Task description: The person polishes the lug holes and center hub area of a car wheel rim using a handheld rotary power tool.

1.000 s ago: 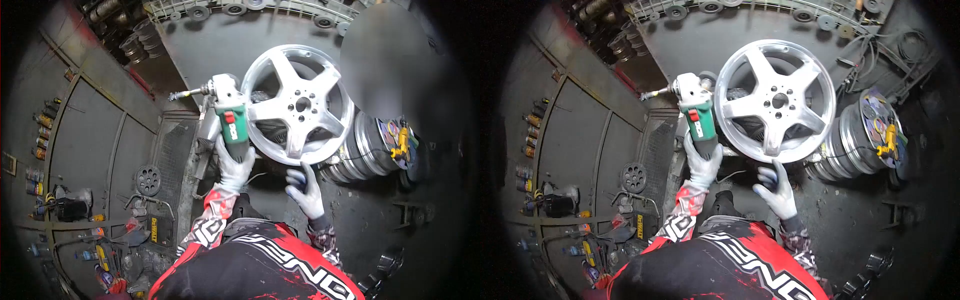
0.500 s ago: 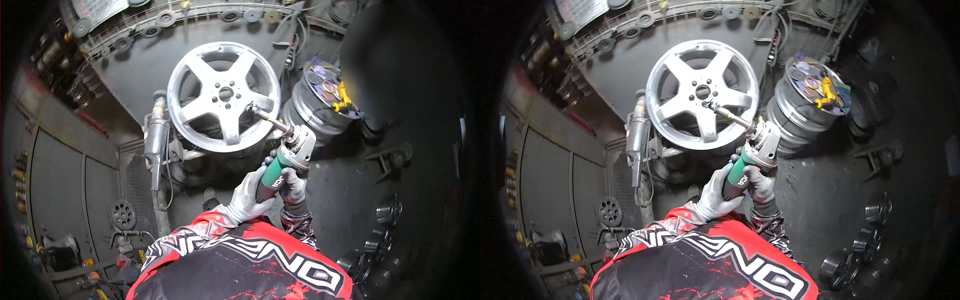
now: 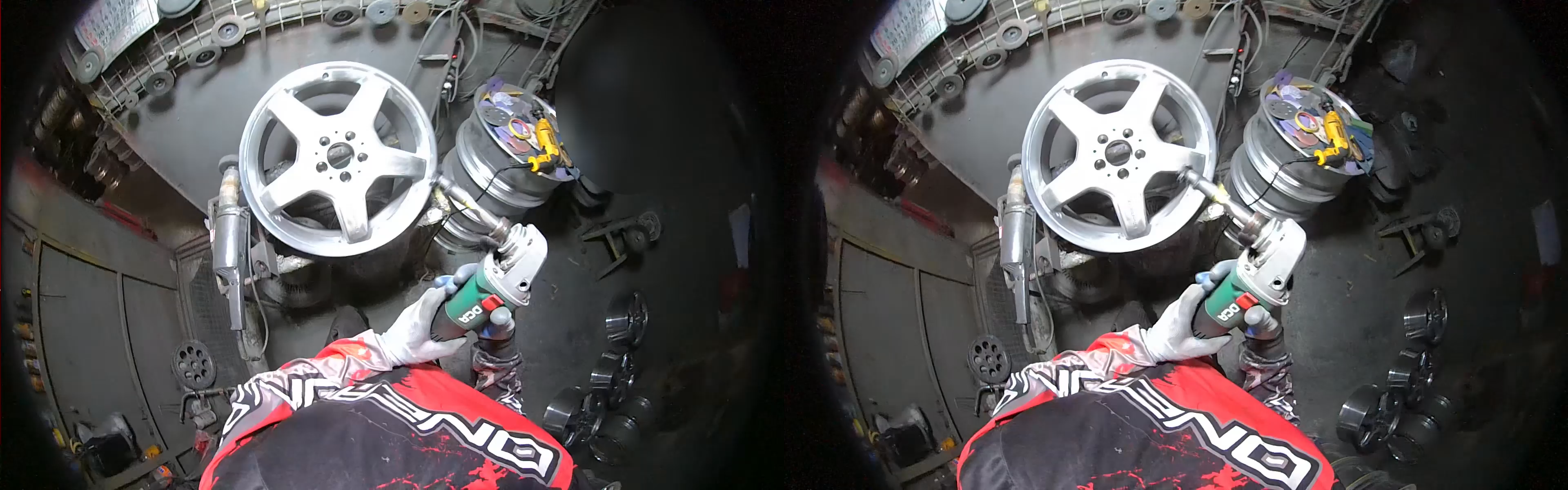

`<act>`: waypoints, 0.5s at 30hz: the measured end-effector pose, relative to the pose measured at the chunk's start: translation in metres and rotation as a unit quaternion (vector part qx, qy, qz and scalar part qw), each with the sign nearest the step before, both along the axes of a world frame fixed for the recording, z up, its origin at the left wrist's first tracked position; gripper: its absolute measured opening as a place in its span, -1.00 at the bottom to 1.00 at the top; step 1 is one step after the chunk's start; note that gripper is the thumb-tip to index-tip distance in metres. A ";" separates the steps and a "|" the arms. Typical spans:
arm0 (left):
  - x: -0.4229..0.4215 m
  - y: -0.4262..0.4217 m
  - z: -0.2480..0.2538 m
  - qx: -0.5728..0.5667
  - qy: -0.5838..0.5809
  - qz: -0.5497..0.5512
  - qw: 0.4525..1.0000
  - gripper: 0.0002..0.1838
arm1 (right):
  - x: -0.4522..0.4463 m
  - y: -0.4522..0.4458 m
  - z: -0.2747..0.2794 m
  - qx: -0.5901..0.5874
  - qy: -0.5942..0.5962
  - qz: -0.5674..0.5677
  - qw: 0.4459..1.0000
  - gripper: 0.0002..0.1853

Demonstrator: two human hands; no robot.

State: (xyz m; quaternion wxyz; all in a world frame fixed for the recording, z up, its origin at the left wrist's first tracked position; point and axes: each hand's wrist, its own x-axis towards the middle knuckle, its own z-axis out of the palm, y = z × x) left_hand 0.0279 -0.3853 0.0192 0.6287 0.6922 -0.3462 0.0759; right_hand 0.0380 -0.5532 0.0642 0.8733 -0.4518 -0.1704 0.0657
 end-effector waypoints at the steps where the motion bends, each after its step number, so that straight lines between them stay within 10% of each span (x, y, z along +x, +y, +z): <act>1: 0.008 0.003 0.000 -0.003 0.009 0.007 1.000 -0.01 | 0.005 0.001 0.000 -0.003 0.009 0.007 1.000 -0.05; 4: 0.053 0.022 0.006 0.204 0.149 -0.108 0.962 -0.16 | 0.024 0.006 0.003 -0.159 0.091 -0.156 0.971 -0.41; 6: 0.079 0.037 0.001 0.213 0.204 -0.141 0.945 -0.27 | 0.043 -0.005 -0.008 -0.387 0.076 -0.185 0.900 -0.29; 8: 0.101 0.056 -0.013 0.144 0.300 -0.159 0.930 -0.34 | 0.061 -0.002 -0.012 -0.566 -0.043 -0.203 0.798 -0.18; 12: 0.143 0.075 -0.053 -0.131 0.461 -0.270 0.835 -0.18 | 0.102 0.025 -0.003 -0.502 0.095 -0.144 0.848 -0.10; 15: 0.185 0.075 -0.031 -0.258 0.437 -0.312 0.803 -0.07 | 0.138 0.060 0.000 -0.603 0.022 -0.177 0.777 -0.05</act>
